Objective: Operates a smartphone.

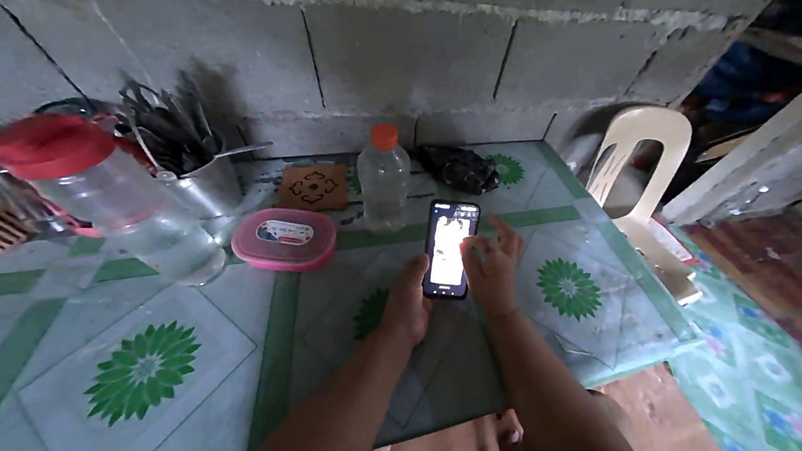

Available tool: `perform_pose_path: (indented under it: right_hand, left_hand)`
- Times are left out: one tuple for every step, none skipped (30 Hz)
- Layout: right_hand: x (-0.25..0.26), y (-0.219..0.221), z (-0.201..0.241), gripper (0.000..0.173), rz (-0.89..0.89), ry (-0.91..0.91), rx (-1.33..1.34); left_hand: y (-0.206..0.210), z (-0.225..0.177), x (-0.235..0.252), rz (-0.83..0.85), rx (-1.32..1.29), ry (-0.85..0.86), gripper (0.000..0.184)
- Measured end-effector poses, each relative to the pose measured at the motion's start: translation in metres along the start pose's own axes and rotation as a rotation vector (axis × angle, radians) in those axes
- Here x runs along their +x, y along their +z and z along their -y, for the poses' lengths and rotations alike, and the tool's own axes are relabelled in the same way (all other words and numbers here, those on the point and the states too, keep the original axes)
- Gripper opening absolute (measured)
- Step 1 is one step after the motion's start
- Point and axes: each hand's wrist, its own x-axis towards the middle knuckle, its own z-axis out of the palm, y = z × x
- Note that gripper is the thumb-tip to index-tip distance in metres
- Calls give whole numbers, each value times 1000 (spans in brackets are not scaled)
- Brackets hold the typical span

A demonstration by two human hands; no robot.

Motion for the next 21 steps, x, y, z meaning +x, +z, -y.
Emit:
perform_pose_path:
  right_hand:
    - [1,0,0,18,12,6,-18]
    - [1,0,0,18,24,19,-33]
    - [1,0,0,18,33,34,-41]
    - [1,0,0,19,41,44,-40]
    - [1,1,-1,20,45,48,-37]
    - [1,1,-1,21,49,52,-34]
    - [0,1,-2,22,57,55,-34]
    - [0,1,-2,23,66,58,-37]
    - [1,1,-2,24,72,60,-38]
    - [1,1,-2,24,73,58,-39]
    - [0,1,-2,25,75,59,-38]
    - [0,1,-1,25,82,58,-35]
    - [0,2,-2,26,86,56,-30]
    - [-1,2,-2,26,93,60,-24]
    - [-1,2,-1,27,99,67,-18]
    - [-1,2,0,28,99,74,-15]
    - [-1,2,0,28,91,76,-9]
    - [-2,2,0,29,73,77,5]
    - [-3,2,0,33,55,88,38]
    - [-4,2,0,40,44,114,91]
    - [-4,1,1,48,53,165,153]
  left_hand:
    - [0,0,1,-1,-2,-3,44]
    - [0,0,1,1,-1,-5,44]
    - [0,0,1,4,-1,-8,45]
    - [0,0,0,3,-5,-11,45]
    - [0,-1,0,-2,-12,-15,45]
    - [1,-1,0,-7,-19,-17,44]
    - [2,-2,0,-14,-25,-20,44]
    - [2,-2,0,-22,-31,-24,44]
    - [2,-3,0,-28,-37,-25,44]
    - [2,-3,0,-31,-42,-21,44]
    - [3,-3,0,-33,-47,-19,43]
    - [3,-3,0,-41,-55,-21,42]
    - [3,-3,0,-46,-66,-25,42]
    - [2,-3,0,-46,-74,-26,43]
    - [2,-2,1,-49,-81,-21,43]
    - [2,-2,1,-52,-84,-16,43]
    - [2,-2,1,-58,-89,-15,43]
    - [2,-2,1,-62,-97,-16,43]
    - [2,-2,0,-61,-107,-20,42]
    - [2,-2,0,-58,-116,-26,43]
    - [2,-2,0,-53,-121,-30,44]
